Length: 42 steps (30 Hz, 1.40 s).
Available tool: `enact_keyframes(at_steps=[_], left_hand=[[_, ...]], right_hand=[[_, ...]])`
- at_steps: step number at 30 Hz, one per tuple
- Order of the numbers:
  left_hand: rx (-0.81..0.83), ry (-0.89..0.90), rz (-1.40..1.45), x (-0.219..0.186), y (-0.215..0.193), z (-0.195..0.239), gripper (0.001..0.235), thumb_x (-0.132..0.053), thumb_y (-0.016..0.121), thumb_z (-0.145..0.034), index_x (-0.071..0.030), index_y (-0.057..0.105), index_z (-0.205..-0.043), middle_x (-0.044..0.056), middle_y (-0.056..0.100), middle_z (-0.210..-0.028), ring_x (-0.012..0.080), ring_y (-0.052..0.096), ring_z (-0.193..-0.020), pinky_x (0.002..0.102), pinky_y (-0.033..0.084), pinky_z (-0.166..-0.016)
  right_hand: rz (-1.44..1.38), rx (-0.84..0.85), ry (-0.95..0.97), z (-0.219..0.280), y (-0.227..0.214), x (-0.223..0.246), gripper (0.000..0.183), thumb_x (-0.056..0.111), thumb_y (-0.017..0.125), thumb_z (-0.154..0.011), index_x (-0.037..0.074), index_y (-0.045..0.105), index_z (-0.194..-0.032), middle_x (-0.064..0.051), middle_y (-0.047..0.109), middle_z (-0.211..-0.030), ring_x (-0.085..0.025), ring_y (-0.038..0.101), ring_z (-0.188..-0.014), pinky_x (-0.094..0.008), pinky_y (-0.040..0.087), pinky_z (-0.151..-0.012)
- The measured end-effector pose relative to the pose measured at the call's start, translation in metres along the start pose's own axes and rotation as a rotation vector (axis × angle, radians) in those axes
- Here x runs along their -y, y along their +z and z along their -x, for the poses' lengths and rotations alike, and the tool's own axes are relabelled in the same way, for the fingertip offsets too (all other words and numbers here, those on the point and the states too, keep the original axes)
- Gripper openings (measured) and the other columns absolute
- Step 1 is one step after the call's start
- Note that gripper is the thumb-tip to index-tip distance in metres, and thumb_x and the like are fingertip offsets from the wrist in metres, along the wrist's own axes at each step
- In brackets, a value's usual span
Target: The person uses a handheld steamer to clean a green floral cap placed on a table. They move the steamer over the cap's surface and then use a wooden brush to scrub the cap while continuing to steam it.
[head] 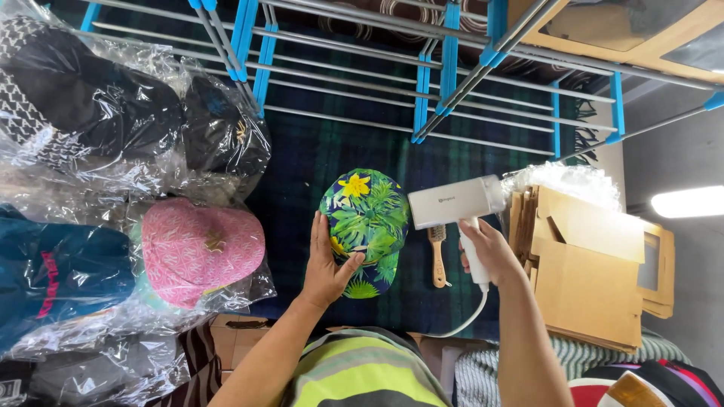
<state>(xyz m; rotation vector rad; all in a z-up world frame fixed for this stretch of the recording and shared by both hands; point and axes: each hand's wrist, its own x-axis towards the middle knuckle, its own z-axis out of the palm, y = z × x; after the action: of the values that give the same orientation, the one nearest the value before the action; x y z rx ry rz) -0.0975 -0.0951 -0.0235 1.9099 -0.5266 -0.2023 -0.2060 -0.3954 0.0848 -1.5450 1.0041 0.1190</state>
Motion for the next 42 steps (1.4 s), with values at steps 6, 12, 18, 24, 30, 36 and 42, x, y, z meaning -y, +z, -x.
enact_keyframes(at_steps=[6, 12, 18, 24, 30, 36, 42], left_hand=[[0.003, -0.010, 0.017, -0.002, -0.002, -0.001, 0.109, -0.057, 0.072, -0.086, -0.017, 0.008, -0.164, 0.015, 0.011, -0.170, 0.0367, 0.018, -0.155, 0.048, 0.032, -0.119], [-0.014, 0.001, 0.018, -0.002, 0.000, -0.002, 0.110, -0.057, 0.075, -0.084, -0.018, 0.010, -0.165, 0.014, 0.013, -0.170, 0.0361, 0.020, -0.155, 0.047, 0.032, -0.119], [-0.009, -0.002, 0.005, 0.001, -0.002, -0.003, 0.110, -0.058, 0.075, -0.084, -0.019, 0.010, -0.164, 0.013, 0.014, -0.169, 0.0355, 0.020, -0.154, 0.048, 0.033, -0.119], [0.012, -0.026, 0.001, 0.000, -0.004, -0.002, 0.113, -0.059, 0.075, -0.083, -0.019, 0.008, -0.164, 0.013, 0.013, -0.169, 0.0348, 0.019, -0.154, 0.049, 0.034, -0.119], [-0.002, 0.014, -0.012, 0.004, -0.006, -0.003, 0.112, -0.057, 0.075, -0.084, -0.016, 0.008, -0.164, 0.020, 0.015, -0.167, 0.0411, 0.020, -0.153, 0.052, 0.032, -0.119], [0.014, -0.017, -0.014, 0.005, -0.002, 0.003, 0.113, -0.057, 0.076, -0.083, -0.019, 0.008, -0.165, 0.016, 0.014, -0.169, 0.0384, 0.019, -0.153, 0.051, 0.034, -0.117], [0.029, -0.014, -0.001, 0.006, -0.007, -0.001, 0.110, -0.054, 0.074, -0.086, -0.020, 0.005, -0.165, 0.013, 0.010, -0.170, 0.0365, 0.016, -0.155, 0.052, 0.033, -0.116]], right_hand=[[0.791, -0.245, -0.595, 0.071, 0.047, 0.092, 0.055, 0.055, 0.071, -0.092, 0.001, 0.063, -0.104, -0.025, 0.067, -0.082, -0.048, 0.069, -0.081, -0.059, 0.055, -0.067], [0.956, -0.109, -0.574, 0.070, 0.067, 0.131, 0.059, 0.053, 0.055, -0.098, 0.005, 0.054, -0.133, -0.026, 0.071, -0.100, -0.048, 0.071, -0.094, -0.061, 0.057, -0.081], [0.993, -0.124, -0.529, 0.067, 0.064, 0.122, 0.061, 0.053, 0.057, -0.096, 0.004, 0.054, -0.131, -0.028, 0.070, -0.104, -0.049, 0.070, -0.100, -0.063, 0.055, -0.085], [1.021, -0.127, -0.452, 0.059, 0.068, 0.117, 0.066, 0.059, 0.052, -0.095, 0.009, 0.052, -0.139, -0.025, 0.071, -0.109, -0.045, 0.070, -0.104, -0.060, 0.055, -0.088], [1.042, -0.131, -0.480, 0.058, 0.073, 0.132, 0.061, 0.051, 0.058, -0.094, 0.007, 0.052, -0.137, -0.024, 0.071, -0.110, -0.046, 0.070, -0.104, -0.059, 0.056, -0.088], [1.094, -0.163, -0.479, 0.088, 0.077, 0.115, 0.064, 0.054, 0.055, -0.095, 0.009, 0.051, -0.140, -0.024, 0.071, -0.108, -0.046, 0.073, -0.095, -0.056, 0.059, -0.082], [0.923, -0.126, -0.503, 0.007, 0.047, 0.109, 0.063, 0.055, 0.057, -0.094, 0.005, 0.055, -0.133, -0.027, 0.073, -0.104, -0.048, 0.070, -0.102, -0.061, 0.054, -0.090]])
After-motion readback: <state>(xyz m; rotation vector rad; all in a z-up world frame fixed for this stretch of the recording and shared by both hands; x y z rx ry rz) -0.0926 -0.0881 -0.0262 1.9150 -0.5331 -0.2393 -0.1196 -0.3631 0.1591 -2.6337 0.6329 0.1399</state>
